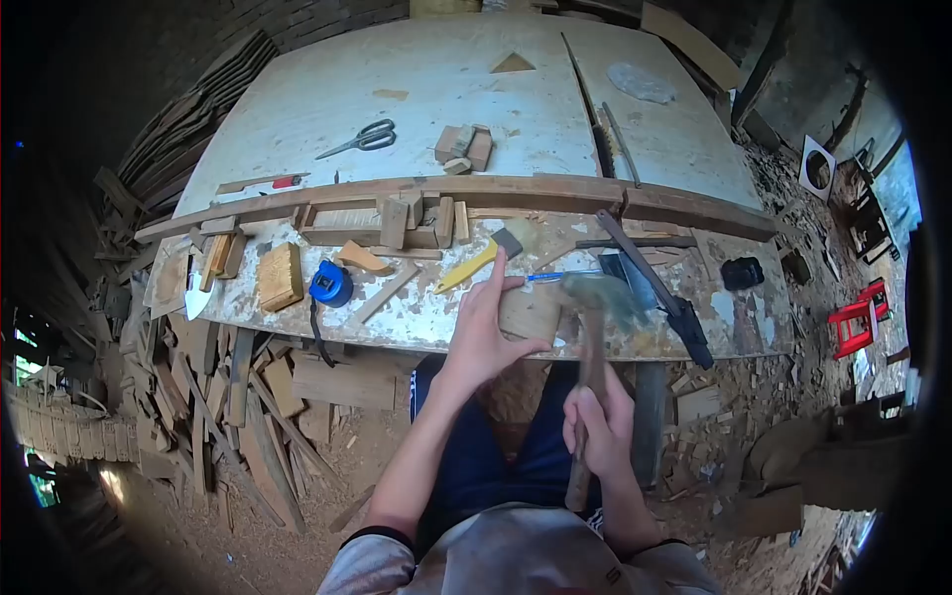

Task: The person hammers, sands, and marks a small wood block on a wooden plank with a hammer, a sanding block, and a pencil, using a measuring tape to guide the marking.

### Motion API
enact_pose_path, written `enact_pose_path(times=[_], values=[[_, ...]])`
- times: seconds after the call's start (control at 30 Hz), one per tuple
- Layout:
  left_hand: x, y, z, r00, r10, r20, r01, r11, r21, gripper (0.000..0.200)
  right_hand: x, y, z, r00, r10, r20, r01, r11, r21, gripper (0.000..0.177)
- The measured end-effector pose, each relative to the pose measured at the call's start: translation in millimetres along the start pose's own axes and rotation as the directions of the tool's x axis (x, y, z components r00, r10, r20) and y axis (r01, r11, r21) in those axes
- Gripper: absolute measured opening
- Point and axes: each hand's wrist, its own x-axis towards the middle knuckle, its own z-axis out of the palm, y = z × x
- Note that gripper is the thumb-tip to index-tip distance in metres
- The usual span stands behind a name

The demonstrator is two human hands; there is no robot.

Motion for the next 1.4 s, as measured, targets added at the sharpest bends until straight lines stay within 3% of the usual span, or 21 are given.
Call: enact_pose_path(times=[0.07,0.2,0.3,0.37,0.43,0.53,0.63,0.77,0.8,0.9,0.93,1.03,1.1,1.17,1.2,1.3,1.4], values=[[-3,2,7,1.000,0.000,0.002,0.000,1.000,0.002,0.154,4,-13,-7,0.959,0.283,0.024,-0.282,0.958,-0.053,0.060],[-2,-1,0,1.000,0.004,-0.007,-0.004,0.999,0.042,0.155,-14,-20,10,0.999,-0.047,0.009,0.047,0.999,0.019,0.058],[1,-1,-2,1.000,0.014,-0.011,-0.014,0.999,0.031,0.155,-10,-13,14,0.997,-0.077,-0.017,0.076,0.996,-0.042,0.057],[0,-4,0,0.999,0.035,-0.014,-0.035,0.999,0.018,0.156,4,-26,11,0.973,0.230,0.036,-0.224,0.967,-0.120,0.057],[2,-2,-1,0.999,0.033,-0.011,-0.033,0.999,0.032,0.156,-1,-38,15,0.974,0.227,0.026,-0.224,0.972,-0.070,0.056],[-2,-1,-1,1.000,0.013,-0.008,-0.012,0.999,0.038,0.155,-16,-23,18,0.991,-0.128,0.026,0.128,0.992,-0.008,0.055],[-1,-2,-2,1.000,0.015,-0.016,-0.015,0.999,0.051,0.154,-4,-14,18,1.000,0.026,-0.002,-0.026,0.999,-0.032,0.055],[2,-3,0,0.999,0.033,-0.031,-0.031,0.998,0.062,0.156,-9,-34,20,0.994,0.109,0.004,-0.109,0.994,-0.025,0.057],[1,-3,1,0.999,0.036,-0.037,-0.034,0.997,0.070,0.157,-15,-28,22,1.000,-0.029,-0.002,0.029,0.999,0.019,0.055],[1,-5,2,0.998,0.051,-0.042,-0.048,0.996,0.071,0.158,-11,-11,24,0.977,-0.211,-0.007,0.210,0.975,-0.069,0.053],[1,-5,2,0.997,0.057,-0.042,-0.054,0.996,0.077,0.158,-6,-12,22,0.999,-0.044,-0.001,0.043,0.996,-0.076,0.054],[0,-5,2,0.998,0.039,-0.046,-0.036,0.997,0.073,0.158,0,-32,17,0.977,0.205,0.053,-0.200,0.976,-0.080,0.055],[3,-4,2,0.998,0.036,-0.046,-0.033,0.997,0.073,0.158,-15,-30,23,0.999,-0.029,0.024,0.030,0.999,-0.031,0.053],[0,-4,2,0.998,0.039,-0.052,-0.035,0.996,0.077,0.157,-20,-8,21,0.946,-0.324,0.021,0.324,0.946,0.014,0.051],[0,-5,3,0.996,0.051,-0.067,-0.045,0.996,0.081,0.157,-16,-4,23,0.938,-0.347,-0.018,0.345,0.937,-0.047,0.051],[0,-5,2,0.994,0.069,-0.079,-0.061,0.993,0.100,0.157,1,-10,20,0.993,0.120,-0.001,-0.119,0.987,-0.112,0.053],[3,-4,2,0.996,0.053,-0.073,-0.046,0.995,0.085,0.158,-15,-21,24,0.999,-0.036,0.001,0.036,0.999,-0.041,0.053]])
